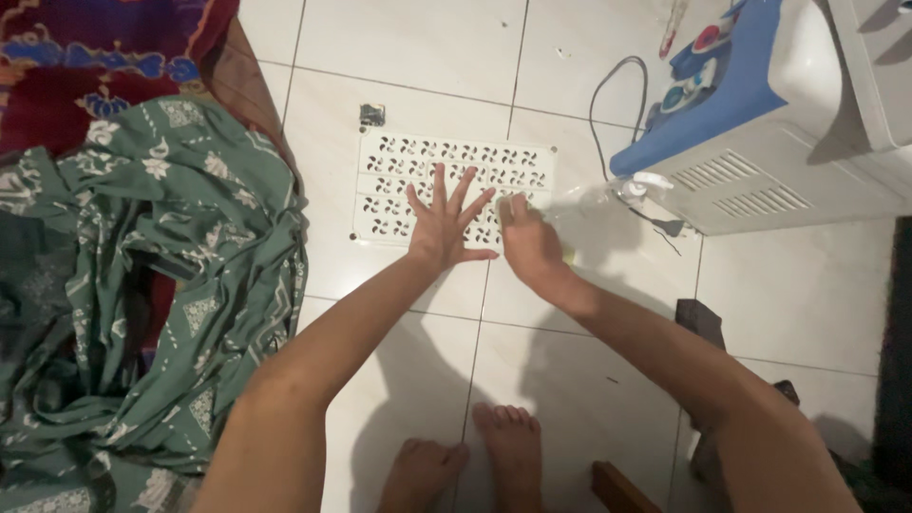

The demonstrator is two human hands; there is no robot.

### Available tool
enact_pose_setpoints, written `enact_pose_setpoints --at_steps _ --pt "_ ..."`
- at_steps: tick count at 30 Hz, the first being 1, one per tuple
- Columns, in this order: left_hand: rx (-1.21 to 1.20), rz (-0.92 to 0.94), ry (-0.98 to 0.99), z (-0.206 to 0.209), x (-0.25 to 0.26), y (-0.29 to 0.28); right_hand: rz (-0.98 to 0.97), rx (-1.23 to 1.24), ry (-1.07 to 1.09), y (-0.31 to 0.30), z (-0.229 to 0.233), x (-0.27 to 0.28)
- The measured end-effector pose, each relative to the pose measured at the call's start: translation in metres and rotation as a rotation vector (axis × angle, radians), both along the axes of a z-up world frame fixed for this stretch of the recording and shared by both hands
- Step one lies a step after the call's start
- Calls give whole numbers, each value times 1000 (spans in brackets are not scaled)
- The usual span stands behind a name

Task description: The person cleans a perforated metal panel with a spray bottle and cloth, then assembles a light fixture by inserting white plastic rods into the panel's holes. The person handles the panel, spray bottle, cloth, and rods, and secures the rods into the panel.

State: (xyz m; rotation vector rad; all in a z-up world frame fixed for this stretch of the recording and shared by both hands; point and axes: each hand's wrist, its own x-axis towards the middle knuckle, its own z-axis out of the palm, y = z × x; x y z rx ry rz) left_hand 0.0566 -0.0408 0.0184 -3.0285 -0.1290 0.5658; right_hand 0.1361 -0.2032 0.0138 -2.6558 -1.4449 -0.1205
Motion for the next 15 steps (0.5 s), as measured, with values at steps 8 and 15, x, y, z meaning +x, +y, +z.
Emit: enact_pose_setpoints --at_steps 8,15 --pt "4 -25 -10 -4 -3 -4 118 -8 335 -41 32 -20" --pt "-22 13 -52 -8 -7 -4 69 -55 -149 -27 17 69"
